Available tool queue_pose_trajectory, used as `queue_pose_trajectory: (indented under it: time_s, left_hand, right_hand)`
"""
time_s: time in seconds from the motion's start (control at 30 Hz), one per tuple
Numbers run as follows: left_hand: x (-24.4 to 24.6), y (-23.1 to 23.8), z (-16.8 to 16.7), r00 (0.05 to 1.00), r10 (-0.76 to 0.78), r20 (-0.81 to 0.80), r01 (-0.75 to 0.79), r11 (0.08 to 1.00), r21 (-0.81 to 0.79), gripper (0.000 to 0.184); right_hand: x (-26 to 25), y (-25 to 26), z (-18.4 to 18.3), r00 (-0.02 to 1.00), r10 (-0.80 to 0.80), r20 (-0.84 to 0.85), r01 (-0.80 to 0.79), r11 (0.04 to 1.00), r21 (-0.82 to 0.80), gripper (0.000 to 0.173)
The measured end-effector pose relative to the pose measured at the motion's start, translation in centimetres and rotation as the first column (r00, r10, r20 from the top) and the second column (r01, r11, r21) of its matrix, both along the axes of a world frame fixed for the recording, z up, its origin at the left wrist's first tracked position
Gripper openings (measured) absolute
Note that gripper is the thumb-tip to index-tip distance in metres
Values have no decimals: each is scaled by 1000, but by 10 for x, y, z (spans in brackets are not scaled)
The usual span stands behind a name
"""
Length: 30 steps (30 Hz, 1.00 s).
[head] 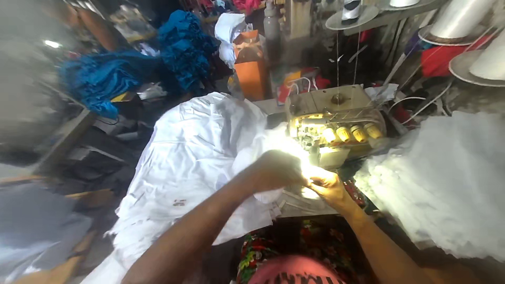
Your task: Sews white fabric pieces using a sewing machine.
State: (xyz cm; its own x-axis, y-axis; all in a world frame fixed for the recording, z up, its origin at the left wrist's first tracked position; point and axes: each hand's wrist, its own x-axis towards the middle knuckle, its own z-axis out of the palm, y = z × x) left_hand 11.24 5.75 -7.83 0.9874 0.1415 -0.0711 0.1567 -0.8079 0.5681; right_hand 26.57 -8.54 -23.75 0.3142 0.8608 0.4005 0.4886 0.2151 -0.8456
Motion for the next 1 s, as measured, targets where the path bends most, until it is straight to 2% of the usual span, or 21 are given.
queue_pose_trajectory:
  time_s: [0.07, 0.13, 0.2, 0.3, 0.5, 0.63, 0.73, 0.8, 0.83, 0.9, 1.0]
  left_hand:
    - [-11, -27, -12, 999, 45, 16, -46, 998, 53, 21]
    - [-17, -50, -34, 991, 49, 126, -71, 981, 178, 22]
    - [-17, -66, -58, 968, 60, 244, -136, 942, 307, 21]
    - [-10, -74, -82, 941, 101, 323, -241, 871, 429, 19]
    - [8, -74, -79, 951, 223, 215, -302, 821, 484, 15]
    - [15, -64, -83, 946, 154, 285, -296, 772, 563, 15]
    - [15, -36, -74, 910, 53, 411, -255, 853, 455, 18]
    - [17, -2, -57, 872, 118, 476, -291, 905, 309, 9]
    - [19, 18, -51, 850, 190, 492, -348, 903, 253, 14]
    - [22, 54, -42, 866, 330, 375, -422, 885, 196, 30]
    - [14, 74, -34, 939, 331, 89, -333, 943, 6, 66]
  right_hand:
    - [-3, -2, -3, 992, -58, 115, 55, 998, 32, 15]
    - [-5, -4, -6, 967, -119, 225, 103, 991, 84, 17]
    - [-7, -3, -10, 927, -186, 325, 142, 978, 155, 19]
    - [-10, -2, -16, 870, -270, 412, 187, 955, 229, 21]
    - [-10, 3, -12, 844, -330, 423, 239, 937, 254, 20]
    - [1, 9, -12, 866, -313, 390, 241, 945, 223, 23]
    - [9, 11, -13, 915, -247, 319, 196, 963, 184, 25]
    - [12, 14, -14, 914, -251, 319, 200, 962, 185, 22]
    - [12, 15, -14, 909, -259, 327, 209, 961, 181, 21]
    - [12, 16, -11, 900, -265, 346, 218, 961, 170, 21]
    - [12, 18, -8, 891, -276, 361, 226, 959, 173, 20]
